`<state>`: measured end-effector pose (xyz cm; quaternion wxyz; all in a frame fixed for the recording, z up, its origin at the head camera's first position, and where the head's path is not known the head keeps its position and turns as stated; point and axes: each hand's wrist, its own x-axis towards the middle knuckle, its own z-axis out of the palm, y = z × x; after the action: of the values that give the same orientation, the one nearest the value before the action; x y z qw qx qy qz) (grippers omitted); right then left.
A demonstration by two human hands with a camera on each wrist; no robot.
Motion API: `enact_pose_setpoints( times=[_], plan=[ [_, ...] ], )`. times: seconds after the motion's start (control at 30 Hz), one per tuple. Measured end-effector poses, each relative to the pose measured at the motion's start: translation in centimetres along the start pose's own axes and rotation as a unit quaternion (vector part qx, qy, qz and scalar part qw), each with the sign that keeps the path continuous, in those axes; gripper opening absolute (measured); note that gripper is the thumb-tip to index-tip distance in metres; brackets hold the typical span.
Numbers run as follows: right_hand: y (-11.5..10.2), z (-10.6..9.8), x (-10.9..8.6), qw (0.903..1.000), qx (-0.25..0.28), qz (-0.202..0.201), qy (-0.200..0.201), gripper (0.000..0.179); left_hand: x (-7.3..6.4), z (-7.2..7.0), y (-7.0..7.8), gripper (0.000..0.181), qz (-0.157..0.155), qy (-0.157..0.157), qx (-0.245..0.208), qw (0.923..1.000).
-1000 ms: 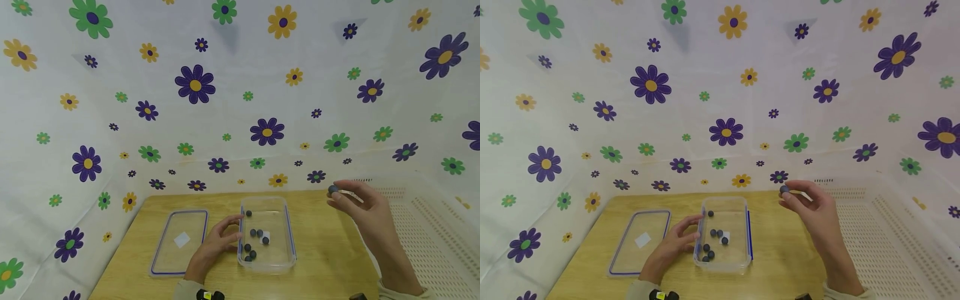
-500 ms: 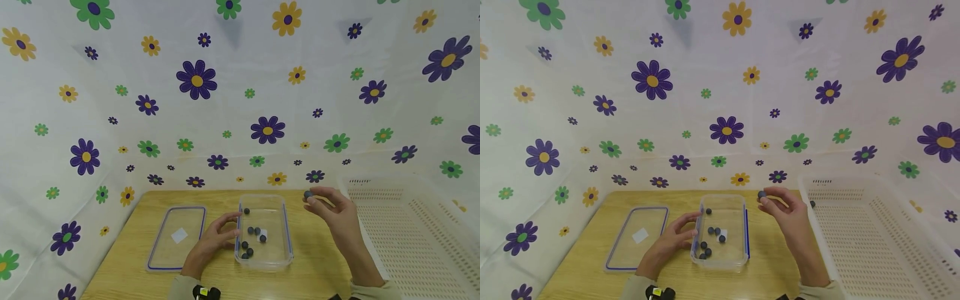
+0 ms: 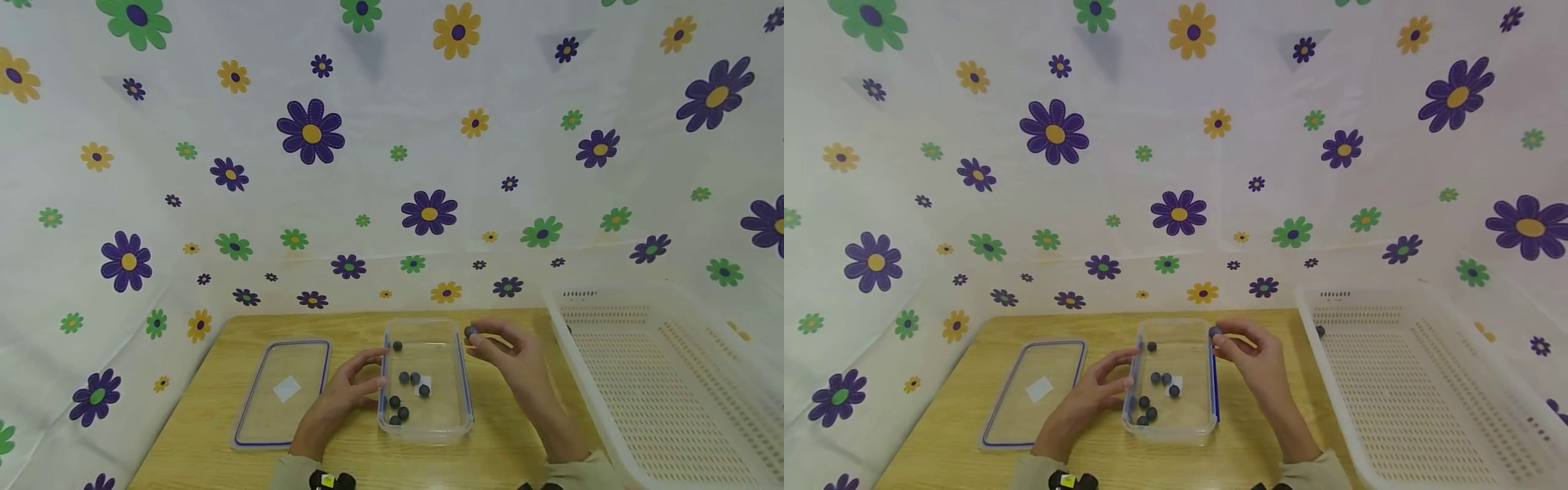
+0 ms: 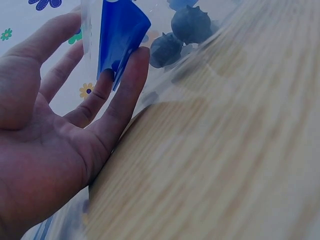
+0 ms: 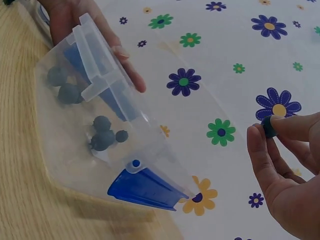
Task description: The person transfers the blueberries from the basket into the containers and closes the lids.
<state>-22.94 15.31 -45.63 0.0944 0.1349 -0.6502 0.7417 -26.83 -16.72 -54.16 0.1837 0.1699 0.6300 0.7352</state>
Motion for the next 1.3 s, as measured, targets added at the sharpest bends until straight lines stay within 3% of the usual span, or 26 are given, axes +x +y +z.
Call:
enact_pose_setpoints(
  times=[0.37, 0.63, 1.3],
  plan=[
    [2.2, 1.2, -0.2, 0.9996, 0.002, 0.018, -0.02, 0.027, 0.1, 0.1, 0.2, 0.06, -0.006, 0.004, 0.003, 1.0],
    [3.1, 1.9, -0.5, 0.9979, -0.031, 0.025, -0.051, 0.025, 0.0, 0.3, 0.3, 0.06, -0.008, 0.005, 0.003, 0.9999],
    [4.2, 2.4, -0.6, 0.9944, -0.086, 0.051, -0.035, 0.023, 0.0, 0.2, 0.3, 0.061, -0.016, 0.005, 0.002, 0.9999]
  ],
)
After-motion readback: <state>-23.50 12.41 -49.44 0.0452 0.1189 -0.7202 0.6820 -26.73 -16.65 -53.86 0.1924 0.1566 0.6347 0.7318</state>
